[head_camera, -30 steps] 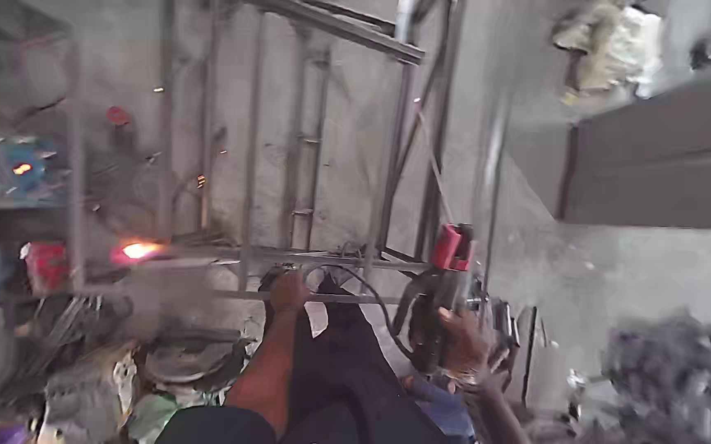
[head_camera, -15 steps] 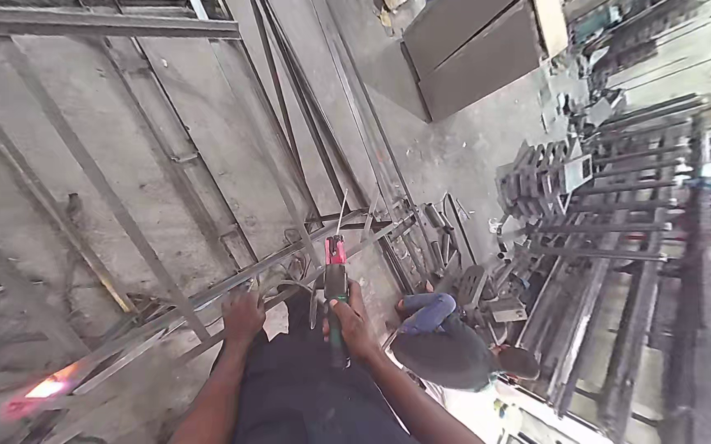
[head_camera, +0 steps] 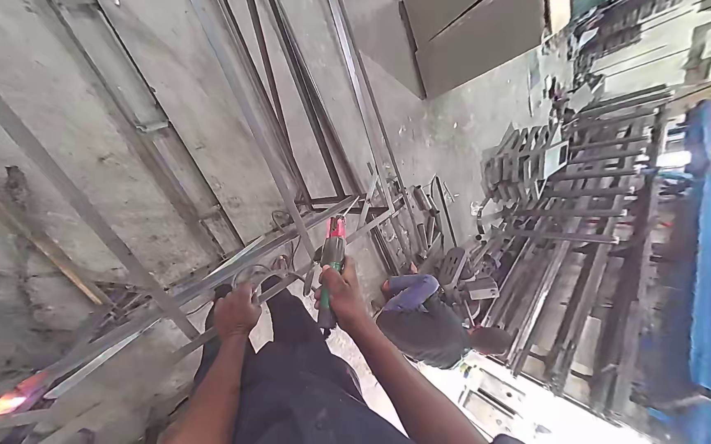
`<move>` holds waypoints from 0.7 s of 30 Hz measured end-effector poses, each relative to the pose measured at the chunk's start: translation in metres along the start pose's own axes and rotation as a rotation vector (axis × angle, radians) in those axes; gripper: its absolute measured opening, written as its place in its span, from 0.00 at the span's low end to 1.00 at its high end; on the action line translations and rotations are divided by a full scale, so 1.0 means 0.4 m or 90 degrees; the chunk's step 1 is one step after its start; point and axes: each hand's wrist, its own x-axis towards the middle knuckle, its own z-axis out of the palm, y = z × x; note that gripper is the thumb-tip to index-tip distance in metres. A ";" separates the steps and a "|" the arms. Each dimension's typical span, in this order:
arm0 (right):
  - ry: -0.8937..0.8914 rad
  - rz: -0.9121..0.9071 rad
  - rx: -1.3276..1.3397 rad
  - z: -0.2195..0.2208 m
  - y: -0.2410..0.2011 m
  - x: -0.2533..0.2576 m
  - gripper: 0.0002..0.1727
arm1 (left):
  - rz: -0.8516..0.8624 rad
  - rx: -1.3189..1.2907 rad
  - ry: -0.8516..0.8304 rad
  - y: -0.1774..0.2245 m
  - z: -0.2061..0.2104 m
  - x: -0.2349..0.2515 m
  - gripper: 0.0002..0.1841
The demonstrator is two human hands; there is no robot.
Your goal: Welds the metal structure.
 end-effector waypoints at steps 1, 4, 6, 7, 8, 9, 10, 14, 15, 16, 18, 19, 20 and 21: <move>0.005 0.001 0.004 0.001 -0.001 0.007 0.27 | 0.005 0.002 0.011 -0.001 0.002 -0.001 0.15; 0.015 0.012 0.013 0.002 -0.008 0.021 0.25 | 0.004 -0.006 0.007 0.004 -0.003 0.000 0.14; 0.021 0.014 0.017 0.005 -0.014 0.025 0.24 | 0.015 -0.005 0.032 0.002 0.000 0.001 0.14; 0.022 0.012 0.017 0.007 -0.014 0.026 0.24 | 0.022 -0.004 0.048 0.000 0.004 -0.002 0.14; 0.023 0.011 0.017 0.009 -0.016 0.027 0.24 | 0.025 -0.002 0.064 -0.001 0.008 -0.003 0.14; 0.023 0.009 0.015 0.010 -0.017 0.029 0.24 | 0.028 -0.003 0.069 -0.002 0.011 -0.003 0.14; 0.024 0.010 0.014 0.012 -0.019 0.031 0.24 | 0.028 -0.003 0.066 -0.003 0.012 -0.004 0.14; 0.040 0.037 -0.001 0.024 -0.027 0.038 0.23 | 0.007 0.010 0.012 -0.003 0.001 0.000 0.15; 0.057 0.060 -0.023 0.029 -0.033 0.037 0.21 | -0.009 0.001 -0.030 -0.001 -0.009 0.001 0.16; 0.089 0.092 -0.044 0.036 -0.041 0.033 0.18 | -0.035 -0.025 -0.085 0.003 -0.021 0.003 0.19; 0.099 0.083 -0.027 0.044 -0.044 0.036 0.17 | -0.006 -0.018 -0.035 -0.008 0.003 0.002 0.22; 0.093 0.069 -0.002 0.046 -0.044 0.040 0.17 | 0.006 -0.013 -0.010 -0.011 0.010 0.002 0.21; 0.087 0.063 0.014 0.048 -0.047 0.044 0.19 | 0.008 -0.020 -0.008 -0.008 0.005 0.002 0.20; 0.079 0.058 0.029 0.047 -0.047 0.050 0.19 | 0.006 -0.027 -0.018 -0.004 -0.005 0.002 0.19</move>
